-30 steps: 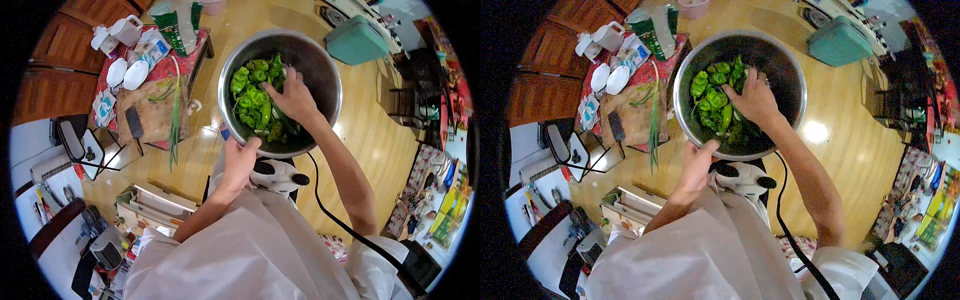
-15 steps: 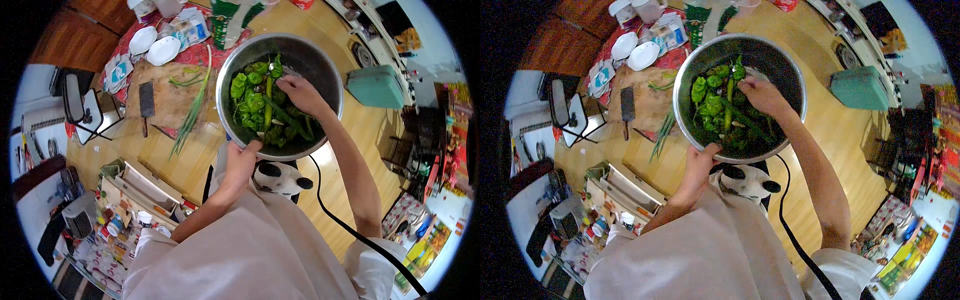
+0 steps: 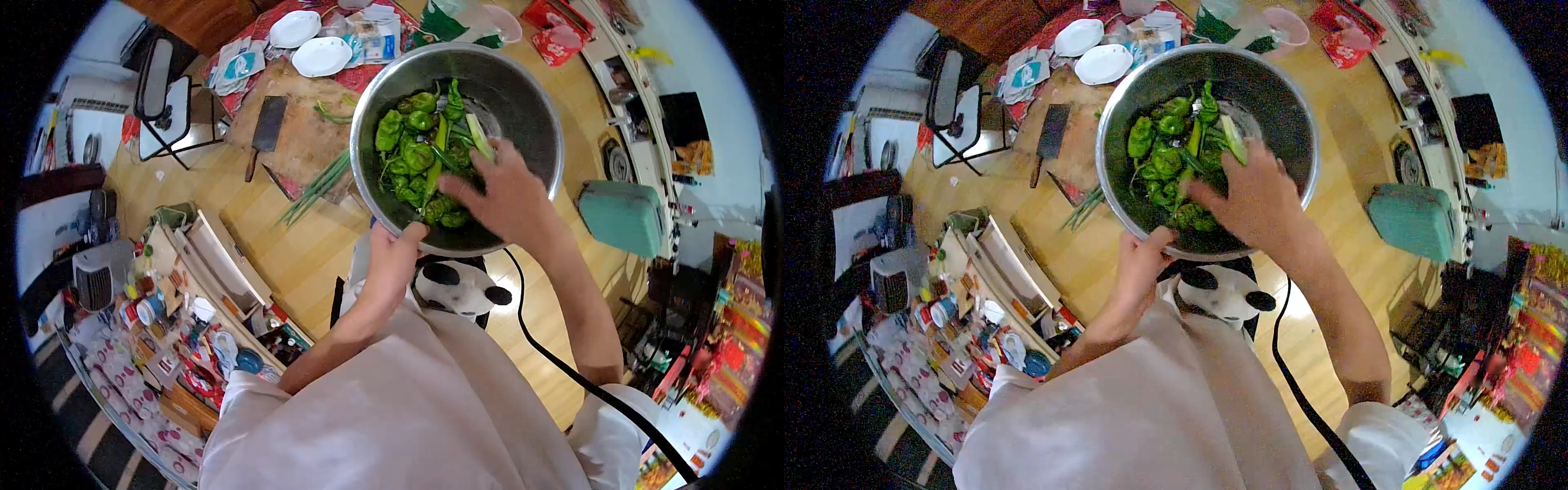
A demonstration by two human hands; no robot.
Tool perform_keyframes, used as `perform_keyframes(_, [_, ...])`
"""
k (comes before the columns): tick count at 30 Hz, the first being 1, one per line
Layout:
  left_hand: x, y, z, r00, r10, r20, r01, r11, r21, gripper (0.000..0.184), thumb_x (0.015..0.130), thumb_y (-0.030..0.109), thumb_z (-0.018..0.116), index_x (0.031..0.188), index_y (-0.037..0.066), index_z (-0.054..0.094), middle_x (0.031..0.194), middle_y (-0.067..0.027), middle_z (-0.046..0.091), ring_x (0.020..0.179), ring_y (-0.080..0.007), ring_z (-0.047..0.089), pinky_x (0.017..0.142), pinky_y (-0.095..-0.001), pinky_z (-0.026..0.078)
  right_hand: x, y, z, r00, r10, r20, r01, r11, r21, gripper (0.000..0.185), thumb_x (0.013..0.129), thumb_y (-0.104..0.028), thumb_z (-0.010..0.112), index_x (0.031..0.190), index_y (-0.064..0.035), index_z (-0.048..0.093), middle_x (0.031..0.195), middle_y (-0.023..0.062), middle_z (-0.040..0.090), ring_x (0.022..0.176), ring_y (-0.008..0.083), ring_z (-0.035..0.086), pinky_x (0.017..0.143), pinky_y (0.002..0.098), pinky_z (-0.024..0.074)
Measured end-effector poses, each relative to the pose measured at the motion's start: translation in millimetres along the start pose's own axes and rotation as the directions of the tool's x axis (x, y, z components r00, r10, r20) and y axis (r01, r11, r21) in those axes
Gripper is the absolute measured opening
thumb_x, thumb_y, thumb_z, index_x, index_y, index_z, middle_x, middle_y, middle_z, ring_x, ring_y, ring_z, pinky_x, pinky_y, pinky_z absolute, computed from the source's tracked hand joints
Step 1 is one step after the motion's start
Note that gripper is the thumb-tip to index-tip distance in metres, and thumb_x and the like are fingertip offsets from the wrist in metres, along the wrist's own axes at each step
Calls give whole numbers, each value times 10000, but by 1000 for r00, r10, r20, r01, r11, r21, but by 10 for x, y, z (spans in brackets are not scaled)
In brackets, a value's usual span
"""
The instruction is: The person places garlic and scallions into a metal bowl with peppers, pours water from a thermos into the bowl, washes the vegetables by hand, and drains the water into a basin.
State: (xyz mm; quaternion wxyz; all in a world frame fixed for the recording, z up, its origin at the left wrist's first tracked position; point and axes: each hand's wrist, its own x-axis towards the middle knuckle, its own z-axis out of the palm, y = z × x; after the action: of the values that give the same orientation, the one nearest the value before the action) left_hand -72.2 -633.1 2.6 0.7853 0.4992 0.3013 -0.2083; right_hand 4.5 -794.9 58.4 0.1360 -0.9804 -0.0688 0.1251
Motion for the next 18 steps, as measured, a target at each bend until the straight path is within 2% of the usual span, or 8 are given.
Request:
perform_keyframes(2, [-3,-94,18,998,60,24,-58,994,-90,249,875,36,559,1121,18,595,1008,-74,667,889,-172,659,766,-346,571,-96,175,262,981,-193,17,189,929,-317,944,804,-587,689,1359,121,401,1372,307,424,1257,479,456,1001,446,447])
perform_keyframes(3, [-16,-129,47,997,73,21,-71,993,-93,249,875,36,559,1121,18,595,1008,-74,667,889,-172,659,766,-346,571,-34,124,210,985,-100,143,124,978,-169,1241,682,-683,737,1400,200,242,1454,390,254,1362,538,281,1121,468,315])
perform_keyframes(4, [-33,-160,93,993,116,1,-115,989,-94,263,870,38,561,1131,20,590,1015,-78,663,887,-176,660,762,-347,572,10,121,214,985,-112,133,134,976,-171,1241,682,-683,737,1400,200,242,1454,390,254,1362,538,281,1121,468,315])
perform_keyframes(6, [-57,-174,173,986,167,-22,-168,981,-97,277,865,40,563,1141,23,584,1021,-81,659,885,-181,660,758,-347,573,68,171,303,986,-162,-26,164,985,59,1276,595,-773,724,1345,179,323,1397,424,297,1337,545,303,1113,543,294])
perform_keyframes(8, [-84,-128,243,992,112,-58,-116,990,-83,279,866,44,563,1144,30,583,1027,-80,660,885,-182,664,753,-336,573,161,205,324,951,-259,-166,273,960,65,1246,560,-758,755,1311,155,362,1359,412,339,1280,536,374,1062,534,365])
perform_keyframes(12, [-262,16,420,975,142,-172,-160,982,-98,235,851,-32,529,1079,-37,585,965,-95,670,821,-174,683,708,-310,590,243,181,186,960,-260,-103,261,965,-1,1129,603,-629,810,1290,160,386,1265,347,464,1176,461,505,959,466,458])
perform_keyframes(14, [-263,-69,441,981,152,-124,-168,977,-131,253,847,-34,531,1094,-40,582,994,-108,674,829,-178,685,716,-308,590,288,218,175,971,-228,67,222,971,92,1031,602,-604,805,1228,129,438,1130,313,572,1040,454,596,933,459,484])
perform_keyframes(18, [-215,-228,440,982,139,-130,-159,976,-151,298,844,30,567,1142,32,576,1029,-77,671,849,-190,668,647,-312,562,404,295,63,940,-191,283,166,980,111,949,619,-541,811,1230,105,479,1067,281,637,987,403,646,906,404,507])
